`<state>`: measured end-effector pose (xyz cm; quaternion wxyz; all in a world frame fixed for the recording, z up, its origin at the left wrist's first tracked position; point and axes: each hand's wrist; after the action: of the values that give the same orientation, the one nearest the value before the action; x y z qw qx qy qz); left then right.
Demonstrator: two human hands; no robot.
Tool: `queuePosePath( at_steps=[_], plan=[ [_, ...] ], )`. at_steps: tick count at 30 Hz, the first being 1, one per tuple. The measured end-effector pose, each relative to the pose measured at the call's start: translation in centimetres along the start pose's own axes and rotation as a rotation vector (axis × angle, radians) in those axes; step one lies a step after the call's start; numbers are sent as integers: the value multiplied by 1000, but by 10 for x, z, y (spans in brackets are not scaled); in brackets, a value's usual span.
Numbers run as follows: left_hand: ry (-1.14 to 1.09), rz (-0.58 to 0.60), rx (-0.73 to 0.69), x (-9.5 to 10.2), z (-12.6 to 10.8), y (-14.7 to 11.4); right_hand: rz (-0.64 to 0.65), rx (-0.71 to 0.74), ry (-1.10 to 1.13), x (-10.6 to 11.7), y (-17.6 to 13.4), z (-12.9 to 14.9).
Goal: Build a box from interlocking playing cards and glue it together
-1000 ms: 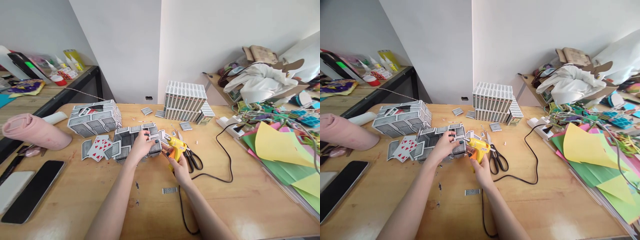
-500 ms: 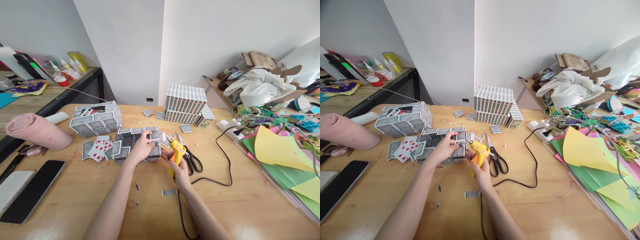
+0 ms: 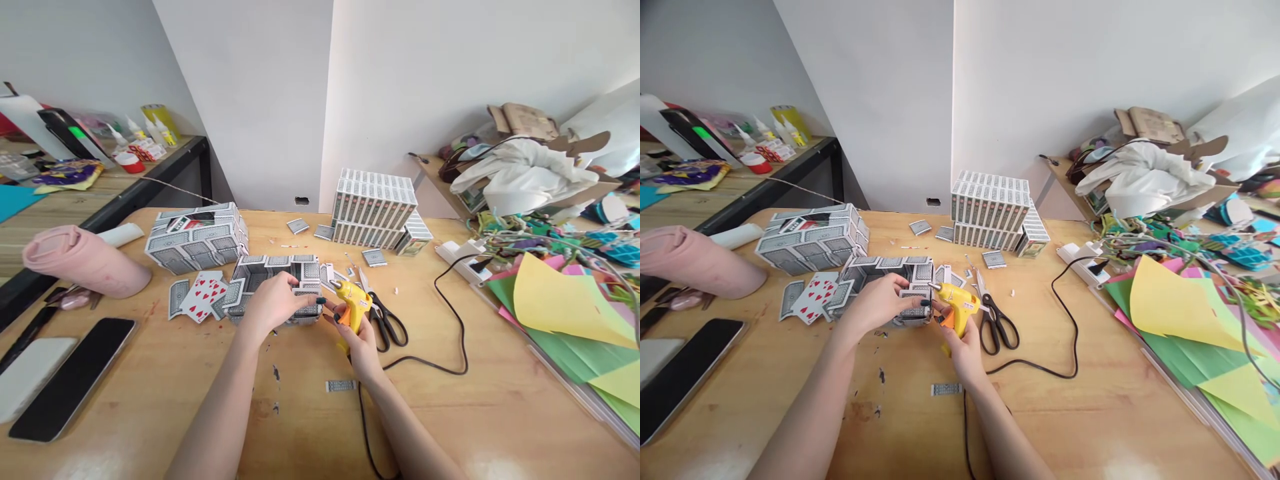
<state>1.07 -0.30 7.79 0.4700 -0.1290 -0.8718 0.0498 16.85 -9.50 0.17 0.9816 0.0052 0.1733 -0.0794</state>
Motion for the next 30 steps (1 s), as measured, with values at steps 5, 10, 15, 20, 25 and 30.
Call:
queuePosePath(
  at_steps=[5, 10, 15, 20, 25, 30],
  plan=[
    [-100, 123, -21, -8, 0, 7, -6, -5, -20, 1, 1, -2],
    [-274, 180, 14, -13, 3, 12, -5, -4, -49, 2, 1, -1],
    [-381, 205, 73, -18, 6, 15, 7, -21, -65, 1, 1, 0],
    [-473, 236, 32, -18, 5, 16, 17, -30, -63, -1, 0, 1],
    [-457, 217, 31, -17, 3, 15, -17, -70, -39, -3, -4, -1],
    [-393, 196, 5, -18, 4, 16, 10, -55, 24, -5, -4, 1]
  ],
)
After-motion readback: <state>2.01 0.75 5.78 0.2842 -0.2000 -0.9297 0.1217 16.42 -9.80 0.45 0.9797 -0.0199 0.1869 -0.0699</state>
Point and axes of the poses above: each hand's wrist, its own y-axis towards the middle knuckle, its own x-axis out of the back of the hand, z = x × y, and after that the axes turned 1 degree about -y, right-handed
